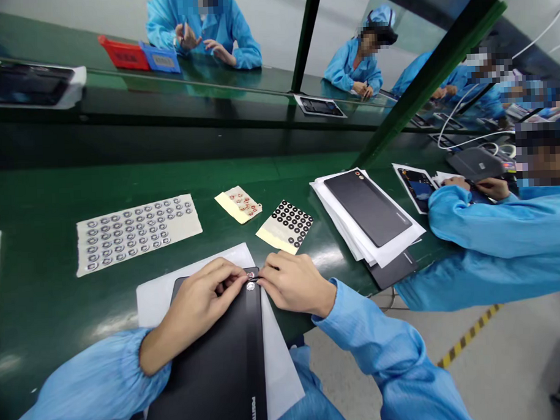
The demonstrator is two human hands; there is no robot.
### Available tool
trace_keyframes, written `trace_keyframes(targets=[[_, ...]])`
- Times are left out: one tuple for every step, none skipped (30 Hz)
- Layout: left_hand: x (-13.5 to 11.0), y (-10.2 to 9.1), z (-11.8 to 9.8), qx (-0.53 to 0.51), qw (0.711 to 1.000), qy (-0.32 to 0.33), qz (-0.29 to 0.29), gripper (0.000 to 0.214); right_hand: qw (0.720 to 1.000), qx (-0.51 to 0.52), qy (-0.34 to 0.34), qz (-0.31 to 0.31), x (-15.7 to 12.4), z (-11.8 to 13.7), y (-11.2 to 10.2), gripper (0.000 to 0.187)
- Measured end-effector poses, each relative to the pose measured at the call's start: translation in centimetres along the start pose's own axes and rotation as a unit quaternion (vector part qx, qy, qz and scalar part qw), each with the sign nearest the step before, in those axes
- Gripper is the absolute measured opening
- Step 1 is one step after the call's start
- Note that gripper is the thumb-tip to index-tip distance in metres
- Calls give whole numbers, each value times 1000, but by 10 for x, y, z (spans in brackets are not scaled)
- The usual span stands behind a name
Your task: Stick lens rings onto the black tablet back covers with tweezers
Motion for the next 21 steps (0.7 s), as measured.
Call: trace_keyframes(targets=[[1,-3,2,2,1000,-9,-14,19,1000,-4,-6,5,2,1,1,28],[1,-6,2,13,1000,-10,-23,19,1000,-7,-7,7,3,1,3,28],[2,-7,2,26,999,-5,-26,19,1000,-8,-3,7,4,0,4,28],[2,-6,2,40,999,3,-25,20,1000,-9,6,2,5,-1,5,28],[3,-6,1,51,998,11,-21,21,1000,-9,16,-6,5,-3,6,28],[3,-4,1,59,998,17,-14,21,1000,-9,26,-14,4,-4,6,28],[3,-3,1,65,998,20,-9,22,999,-10,33,-22,2,-5,6,27],[4,-1,0,71,997,22,-5,22,999,-12,35,-29,0,-4,5,27],[4,0,0,76,997,23,-1,22,999,-17,32,-36,-2,-3,4,26],[4,1,-1,82,996,28,3,22,998,-27,27,-41,-4,-1,3,25],[4,2,-2,87,996,34,6,22,998,-40,21,-47,-6,1,2,25],[4,3,-4,94,995,42,9,22,997,-58,14,-55,-8,4,1,24],[4,4,-5,100,994,50,11,22,995,-78,6,-62,-10,7,1,23],[4,5,-7,107,992,59,13,21,993,-99,-2,-70,-12,10,1,23],[4,5,-8,114,991,67,13,21,989,-121,-10,-80,-13,13,1,22],[4,6,-8,121,990,73,13,20,985,-142,-19,-91,-15,17,2,22],[4,6,-8,126,989,79,13,20,981,-162,-28,-101,-18,20,3,23],[4,6,-8,127,988,85,14,20,977,-179,-35,-109,-20,24,4,24],[4,6,-8,126,988,90,16,21,973,-193,-41,-116,-23,27,5,25],[5,6,-8,122,988,95,20,21,970,-203,-44,-123,-25,30,6,26],[5,6,-8,119,988,99,24,21,969,-208,-43,-126,-28,33,7,28]])
Point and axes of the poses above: each hand's wrist, its own x-axis towards the middle knuckle, its own y-axis out of the palm, z = x × y, the point moved 7 cm from there along x, towards the middle knuckle, and after that the axes turned 12 degrees about -x, right-handed, at the moved point
